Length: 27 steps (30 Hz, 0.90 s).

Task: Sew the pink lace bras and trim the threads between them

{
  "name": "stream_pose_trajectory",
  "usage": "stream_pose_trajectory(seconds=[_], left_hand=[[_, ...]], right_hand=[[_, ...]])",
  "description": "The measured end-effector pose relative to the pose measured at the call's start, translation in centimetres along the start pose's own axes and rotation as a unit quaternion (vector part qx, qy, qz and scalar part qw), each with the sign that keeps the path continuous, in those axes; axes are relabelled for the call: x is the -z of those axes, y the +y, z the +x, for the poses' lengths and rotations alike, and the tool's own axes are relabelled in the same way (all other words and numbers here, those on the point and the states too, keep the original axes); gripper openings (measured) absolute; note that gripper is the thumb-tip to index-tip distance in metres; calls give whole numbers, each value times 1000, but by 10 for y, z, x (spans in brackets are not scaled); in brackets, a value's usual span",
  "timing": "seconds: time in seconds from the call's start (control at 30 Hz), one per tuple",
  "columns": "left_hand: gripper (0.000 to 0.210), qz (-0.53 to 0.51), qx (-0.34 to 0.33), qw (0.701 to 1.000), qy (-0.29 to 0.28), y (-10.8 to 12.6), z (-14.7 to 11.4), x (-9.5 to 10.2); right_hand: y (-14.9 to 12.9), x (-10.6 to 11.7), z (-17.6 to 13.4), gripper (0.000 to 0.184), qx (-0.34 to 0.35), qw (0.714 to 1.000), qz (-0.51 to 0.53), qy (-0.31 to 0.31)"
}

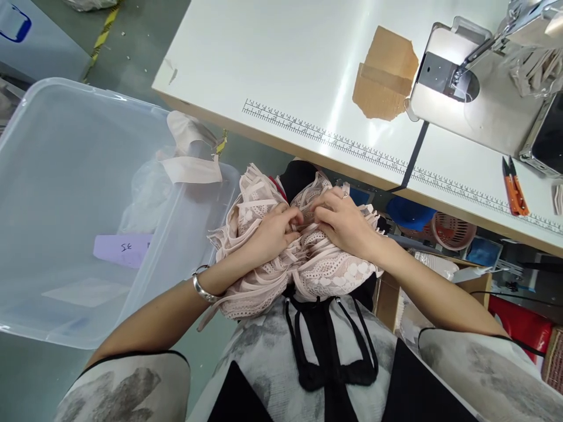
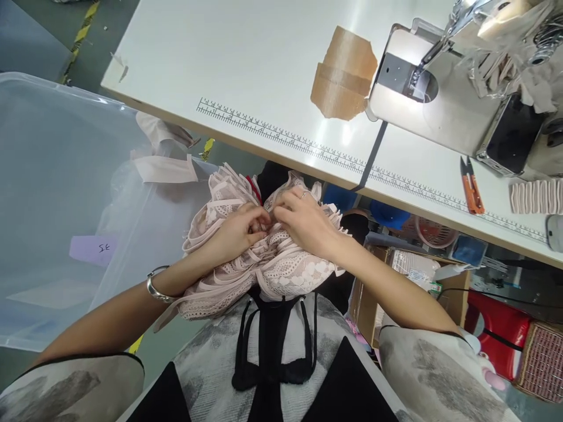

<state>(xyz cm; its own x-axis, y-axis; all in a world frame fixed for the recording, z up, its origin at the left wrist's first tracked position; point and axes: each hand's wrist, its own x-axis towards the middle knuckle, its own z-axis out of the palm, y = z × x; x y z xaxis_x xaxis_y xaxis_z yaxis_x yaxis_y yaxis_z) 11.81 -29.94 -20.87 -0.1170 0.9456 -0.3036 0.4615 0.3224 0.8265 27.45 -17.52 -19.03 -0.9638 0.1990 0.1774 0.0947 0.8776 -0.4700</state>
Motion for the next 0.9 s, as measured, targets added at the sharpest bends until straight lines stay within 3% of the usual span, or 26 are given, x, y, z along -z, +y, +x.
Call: stream_pose_trajectory(seconds=[0.1,0.2,0.33,0.5,0.63,0.9], left_hand=[[12,15,-13,1000,-4,1,3,0],[17,26,-6,1000,-1,2,2,-1],[10,31,-15,997,-75,3,2,-3],[10,65,-20,990,-121,2,6,-5],[7,70,-2,988,-139,4,8,-5],[14,6,35,997,-65,-1,4,-12]], right_hand=[[1,-1,-9,20,28,998,56,10],[0,-3,-15,14,-25,999,46,-1],[-4,-2,-18,5,-132,989,-1,-69],[-12,8,-16,21,-153,973,-48,-166],[-16,11,-15,17,-155,966,-70,-196],[-14,7,-10,21,-175,962,-18,-208]])
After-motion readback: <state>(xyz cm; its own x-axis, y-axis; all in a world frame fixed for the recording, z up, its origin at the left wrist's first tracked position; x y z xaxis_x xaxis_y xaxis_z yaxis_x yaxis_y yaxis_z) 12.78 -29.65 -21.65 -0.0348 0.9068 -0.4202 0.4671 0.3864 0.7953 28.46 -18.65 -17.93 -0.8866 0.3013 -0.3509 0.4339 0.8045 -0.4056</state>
